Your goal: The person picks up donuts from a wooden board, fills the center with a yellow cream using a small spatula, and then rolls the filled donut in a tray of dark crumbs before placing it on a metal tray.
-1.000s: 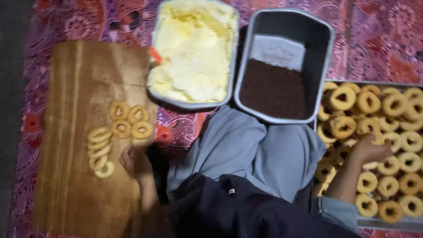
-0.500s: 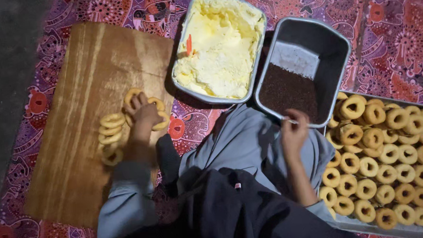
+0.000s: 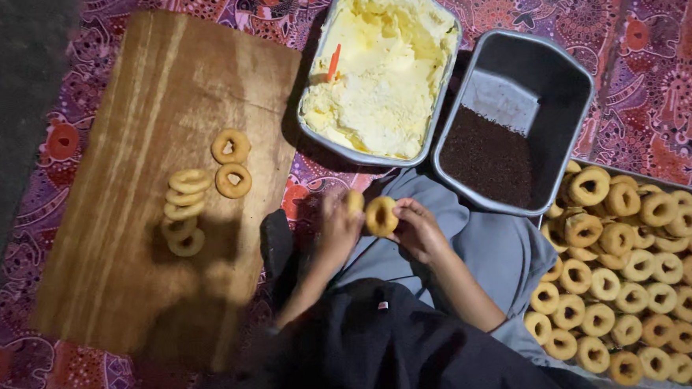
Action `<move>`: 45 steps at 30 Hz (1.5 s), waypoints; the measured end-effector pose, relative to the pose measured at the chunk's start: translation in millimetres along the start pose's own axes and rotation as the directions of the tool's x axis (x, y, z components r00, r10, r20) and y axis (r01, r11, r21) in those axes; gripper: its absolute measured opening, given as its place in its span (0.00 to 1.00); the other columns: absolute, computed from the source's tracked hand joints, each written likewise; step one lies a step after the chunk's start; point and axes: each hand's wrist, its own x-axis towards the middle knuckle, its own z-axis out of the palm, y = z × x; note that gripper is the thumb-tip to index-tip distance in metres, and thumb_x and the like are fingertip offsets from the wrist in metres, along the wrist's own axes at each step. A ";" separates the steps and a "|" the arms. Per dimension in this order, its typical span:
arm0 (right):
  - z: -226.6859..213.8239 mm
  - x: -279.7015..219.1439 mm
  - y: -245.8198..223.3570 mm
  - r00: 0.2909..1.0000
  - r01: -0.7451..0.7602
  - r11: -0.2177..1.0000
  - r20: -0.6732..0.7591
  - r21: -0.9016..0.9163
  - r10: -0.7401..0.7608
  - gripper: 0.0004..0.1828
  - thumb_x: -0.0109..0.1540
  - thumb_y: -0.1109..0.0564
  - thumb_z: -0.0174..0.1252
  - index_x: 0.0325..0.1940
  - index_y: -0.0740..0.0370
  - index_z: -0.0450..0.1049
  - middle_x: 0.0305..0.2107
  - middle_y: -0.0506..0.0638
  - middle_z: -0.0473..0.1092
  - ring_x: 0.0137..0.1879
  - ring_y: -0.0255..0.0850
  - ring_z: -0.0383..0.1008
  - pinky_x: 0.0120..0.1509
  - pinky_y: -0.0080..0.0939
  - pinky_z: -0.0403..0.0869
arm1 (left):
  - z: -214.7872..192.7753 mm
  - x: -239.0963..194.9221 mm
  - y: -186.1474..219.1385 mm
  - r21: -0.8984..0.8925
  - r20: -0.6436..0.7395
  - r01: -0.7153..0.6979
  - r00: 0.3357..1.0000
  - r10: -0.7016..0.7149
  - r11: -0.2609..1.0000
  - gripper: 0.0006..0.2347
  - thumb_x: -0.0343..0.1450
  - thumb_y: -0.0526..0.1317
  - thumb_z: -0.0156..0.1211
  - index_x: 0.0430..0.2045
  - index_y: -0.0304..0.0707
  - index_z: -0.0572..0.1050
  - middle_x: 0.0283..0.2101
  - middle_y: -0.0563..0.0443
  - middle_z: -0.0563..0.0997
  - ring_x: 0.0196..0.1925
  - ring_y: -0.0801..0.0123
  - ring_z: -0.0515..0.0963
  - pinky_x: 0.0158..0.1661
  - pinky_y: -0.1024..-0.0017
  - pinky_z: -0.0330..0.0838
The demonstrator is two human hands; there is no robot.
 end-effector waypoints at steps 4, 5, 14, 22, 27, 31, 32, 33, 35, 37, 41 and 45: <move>16.7 -16.2 -18.8 1.000 0.023 0.999 0.014 0.030 -0.023 0.12 0.63 0.56 0.59 0.50 0.55 0.69 0.43 0.50 0.74 0.48 0.42 0.76 0.51 0.51 0.77 | -57.1 58.4 -45.6 0.466 -0.084 -0.030 0.993 0.078 0.884 0.16 0.66 0.34 0.64 0.46 0.26 0.73 0.57 0.36 0.76 0.65 0.44 0.70 0.67 0.47 0.54; 21.1 -15.0 -20.9 1.000 0.029 1.000 0.012 0.010 -0.029 0.13 0.63 0.56 0.59 0.51 0.55 0.69 0.43 0.50 0.74 0.48 0.42 0.76 0.52 0.52 0.77 | -70.2 69.4 -55.3 0.589 -0.017 -0.090 0.992 0.124 0.803 0.17 0.66 0.34 0.63 0.48 0.27 0.75 0.58 0.37 0.76 0.66 0.47 0.71 0.69 0.50 0.55; 30.1 71.7 -57.3 0.836 0.512 0.677 0.128 -0.529 -0.533 0.20 0.61 0.66 0.58 0.58 0.65 0.70 0.45 0.47 0.72 0.51 0.35 0.73 0.56 0.36 0.75 | -61.5 56.6 -64.0 0.335 0.285 0.404 0.818 -0.500 0.851 0.16 0.74 0.52 0.56 0.35 0.35 0.80 0.44 0.38 0.83 0.49 0.51 0.82 0.53 0.56 0.75; 122.8 119.8 -92.4 0.646 0.549 -0.053 0.464 -0.834 -0.607 0.19 0.57 0.64 0.68 0.52 0.62 0.76 0.38 0.57 0.73 0.43 0.47 0.76 0.51 0.43 0.75 | 0.0 50.8 -89.1 -0.949 0.316 0.253 0.760 -0.568 -0.189 0.21 0.77 0.54 0.49 0.55 0.35 0.70 0.53 0.47 0.77 0.56 0.62 0.78 0.58 0.60 0.73; 134.5 84.2 -69.4 0.552 0.791 -0.058 0.752 -0.609 -0.361 0.18 0.55 0.65 0.66 0.50 0.64 0.76 0.42 0.57 0.74 0.46 0.52 0.75 0.53 0.47 0.74 | -0.7 65.2 -91.7 -0.973 0.230 0.196 0.795 -0.562 -0.121 0.26 0.78 0.58 0.44 0.61 0.36 0.67 0.58 0.47 0.73 0.60 0.61 0.73 0.61 0.58 0.68; 127.5 119.8 -98.4 0.540 0.629 -0.279 0.666 -0.725 -0.515 0.16 0.56 0.63 0.69 0.48 0.61 0.79 0.39 0.55 0.74 0.48 0.56 0.73 0.56 0.50 0.72 | -3.8 69.5 -81.7 -0.984 0.173 0.171 0.845 -0.505 -0.052 0.29 0.80 0.59 0.41 0.61 0.26 0.67 0.62 0.38 0.73 0.65 0.56 0.73 0.67 0.56 0.66; 124.5 122.5 -101.1 0.524 0.544 -0.334 0.622 -0.770 -0.582 0.15 0.56 0.63 0.69 0.47 0.60 0.80 0.38 0.55 0.75 0.48 0.56 0.73 0.56 0.51 0.71 | -2.8 70.6 -78.5 -0.983 0.180 0.171 0.846 -0.502 -0.065 0.29 0.79 0.58 0.41 0.61 0.27 0.67 0.62 0.38 0.73 0.65 0.56 0.73 0.66 0.56 0.66; 124.7 128.0 -101.4 0.532 0.564 -0.302 0.618 -0.768 -0.578 0.15 0.54 0.61 0.71 0.44 0.61 0.79 0.37 0.55 0.75 0.46 0.55 0.73 0.54 0.51 0.71 | -5.7 71.2 -77.7 -0.983 0.184 0.171 0.846 -0.500 -0.073 0.28 0.79 0.58 0.40 0.61 0.27 0.67 0.62 0.39 0.73 0.65 0.56 0.73 0.66 0.56 0.65; 124.4 129.1 -98.2 0.547 0.605 -0.238 0.614 -0.759 -0.569 0.17 0.51 0.56 0.75 0.39 0.61 0.78 0.35 0.55 0.75 0.42 0.54 0.73 0.50 0.51 0.71 | -8.7 74.4 -75.8 -0.979 0.205 0.182 0.829 -0.520 -0.094 0.27 0.79 0.57 0.40 0.61 0.29 0.66 0.62 0.40 0.73 0.65 0.56 0.72 0.66 0.56 0.65; 122.8 112.6 -75.9 0.567 0.752 -0.081 0.705 -0.654 -0.426 0.17 0.53 0.59 0.70 0.44 0.62 0.77 0.38 0.55 0.74 0.45 0.52 0.74 0.50 0.49 0.73 | -8.9 74.4 -73.9 -0.969 0.248 0.213 0.788 -0.563 -0.128 0.26 0.78 0.56 0.40 0.62 0.31 0.66 0.62 0.42 0.73 0.66 0.58 0.72 0.67 0.56 0.65; 121.2 110.8 -74.9 0.433 0.846 -0.113 0.796 -0.521 -0.423 0.16 0.55 0.61 0.68 0.47 0.63 0.76 0.39 0.55 0.74 0.47 0.54 0.73 0.56 0.51 0.72 | -10.2 71.2 -72.5 -0.972 0.225 0.228 0.817 -0.531 -0.061 0.26 0.79 0.56 0.41 0.63 0.32 0.65 0.63 0.42 0.72 0.65 0.57 0.71 0.65 0.56 0.63; 120.8 128.1 -96.1 0.522 0.616 -0.245 0.621 -0.749 -0.584 0.14 0.54 0.62 0.70 0.44 0.61 0.80 0.34 0.55 0.75 0.45 0.55 0.74 0.55 0.52 0.72 | -7.1 67.5 -69.9 -0.972 0.229 0.228 0.840 -0.492 -0.063 0.27 0.78 0.57 0.42 0.62 0.30 0.66 0.63 0.41 0.73 0.66 0.55 0.72 0.66 0.54 0.64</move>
